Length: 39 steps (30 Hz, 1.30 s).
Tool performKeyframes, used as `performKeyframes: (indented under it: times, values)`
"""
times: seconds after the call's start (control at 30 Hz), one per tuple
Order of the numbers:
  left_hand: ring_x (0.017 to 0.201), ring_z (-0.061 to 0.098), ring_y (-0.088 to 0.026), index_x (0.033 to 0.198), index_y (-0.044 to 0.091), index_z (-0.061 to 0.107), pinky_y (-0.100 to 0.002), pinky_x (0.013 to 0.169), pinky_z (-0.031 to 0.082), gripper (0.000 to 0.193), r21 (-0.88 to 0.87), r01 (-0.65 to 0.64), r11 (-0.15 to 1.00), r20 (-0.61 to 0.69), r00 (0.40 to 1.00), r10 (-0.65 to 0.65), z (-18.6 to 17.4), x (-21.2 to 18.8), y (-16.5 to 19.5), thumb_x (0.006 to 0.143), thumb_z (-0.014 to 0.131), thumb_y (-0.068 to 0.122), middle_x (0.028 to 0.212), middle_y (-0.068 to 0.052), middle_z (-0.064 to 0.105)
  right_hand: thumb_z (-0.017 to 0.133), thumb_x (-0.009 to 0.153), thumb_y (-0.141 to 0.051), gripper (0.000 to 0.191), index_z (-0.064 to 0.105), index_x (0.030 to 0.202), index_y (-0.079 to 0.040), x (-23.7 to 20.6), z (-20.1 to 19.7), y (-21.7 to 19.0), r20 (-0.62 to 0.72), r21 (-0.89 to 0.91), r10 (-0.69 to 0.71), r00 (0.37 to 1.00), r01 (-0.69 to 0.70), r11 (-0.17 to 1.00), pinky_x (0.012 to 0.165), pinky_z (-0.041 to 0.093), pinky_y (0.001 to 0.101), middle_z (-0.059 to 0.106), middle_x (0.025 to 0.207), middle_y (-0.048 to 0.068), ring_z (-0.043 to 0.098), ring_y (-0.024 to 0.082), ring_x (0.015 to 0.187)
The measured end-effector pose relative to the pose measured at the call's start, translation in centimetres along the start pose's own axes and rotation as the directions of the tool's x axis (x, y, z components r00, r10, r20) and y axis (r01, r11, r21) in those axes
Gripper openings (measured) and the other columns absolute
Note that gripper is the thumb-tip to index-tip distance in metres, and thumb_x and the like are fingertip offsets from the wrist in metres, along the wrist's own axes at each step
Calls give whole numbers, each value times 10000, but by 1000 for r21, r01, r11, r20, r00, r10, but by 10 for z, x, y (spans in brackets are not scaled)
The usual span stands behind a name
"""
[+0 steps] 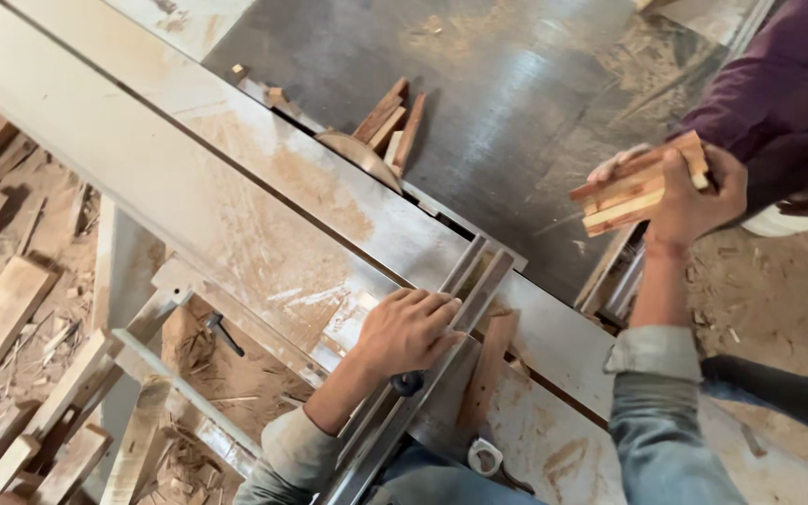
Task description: The person repeatedly picks up small wooden planks from a pile, places them on a table saw, and cuts them into shorter pieces. The cut pieces are then set aside on the saw table.
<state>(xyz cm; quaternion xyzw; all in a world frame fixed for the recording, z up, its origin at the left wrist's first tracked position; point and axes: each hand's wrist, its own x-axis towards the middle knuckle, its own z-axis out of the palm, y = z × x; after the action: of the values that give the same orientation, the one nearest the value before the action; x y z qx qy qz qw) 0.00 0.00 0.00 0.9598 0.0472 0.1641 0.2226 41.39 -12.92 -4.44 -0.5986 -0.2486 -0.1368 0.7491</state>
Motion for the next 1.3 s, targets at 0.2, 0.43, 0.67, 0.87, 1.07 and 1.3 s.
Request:
performKeyframes:
  times: [0.2, 0.43, 0.67, 0.87, 1.07, 1.3]
  values:
    - [1018, 691, -283, 1194, 34, 674, -429, 897, 543, 433, 97, -38, 995, 4, 999, 37, 31, -2, 11, 991, 618, 412, 1131, -129, 714, 817, 746, -81, 563, 519, 1183, 112, 68, 56, 4, 224, -507, -245, 943, 327, 797, 991, 446, 482, 524, 1239, 245, 494, 409, 1198]
    - [1051, 704, -290, 1247, 24, 653, -411, 907, 550, 403, 22, -60, 998, -66, 996, 61, 24, -10, 5, 1064, 603, 380, 1147, -129, 717, 766, 912, -221, 453, 685, 1307, -16, 68, 199, 70, 858, -481, 181, 481, 629, 611, 934, 506, 507, 671, 1263, 260, 634, 449, 1126]
    - [1107, 710, -257, 1247, -11, 654, -390, 994, 558, 342, -33, -89, 996, -44, 995, 87, 2, -12, 9, 1021, 624, 245, 1193, -143, 716, 693, 957, -237, 437, 609, 1364, -100, 4, 342, 101, 845, -529, 465, 263, 293, 797, 922, 583, 465, 718, 1170, 184, 705, 343, 1085]
    - [1096, 719, -238, 1264, -9, 663, -341, 966, 586, 302, -21, -132, 991, -126, 984, 128, -5, -10, 8, 995, 639, 125, 1194, -125, 716, 633, 907, -80, 591, 547, 1448, -300, -21, 380, 103, 600, -790, 797, 62, 204, 579, 866, 620, 417, 402, 1459, 160, 637, 391, 1148]
    - [1066, 727, -235, 1236, 18, 666, -335, 919, 593, 241, -15, -133, 991, -184, 975, 128, -1, -8, 4, 1018, 652, 119, 1166, -106, 719, 653, 860, -41, 558, 615, 1360, -285, -16, 383, 123, 725, -650, 688, 10, 339, 680, 928, 603, 404, 447, 1409, 169, 644, 391, 1147]
    - [1088, 726, -234, 1228, 14, 656, -342, 959, 592, 222, -27, -103, 994, -145, 985, 98, -5, -4, 8, 1038, 645, 128, 1161, -110, 723, 775, 760, -101, 370, 792, 1122, -175, 9, 365, 142, 747, -660, 643, 165, 299, 690, 866, 601, 329, 779, 1093, 100, 750, 229, 952]
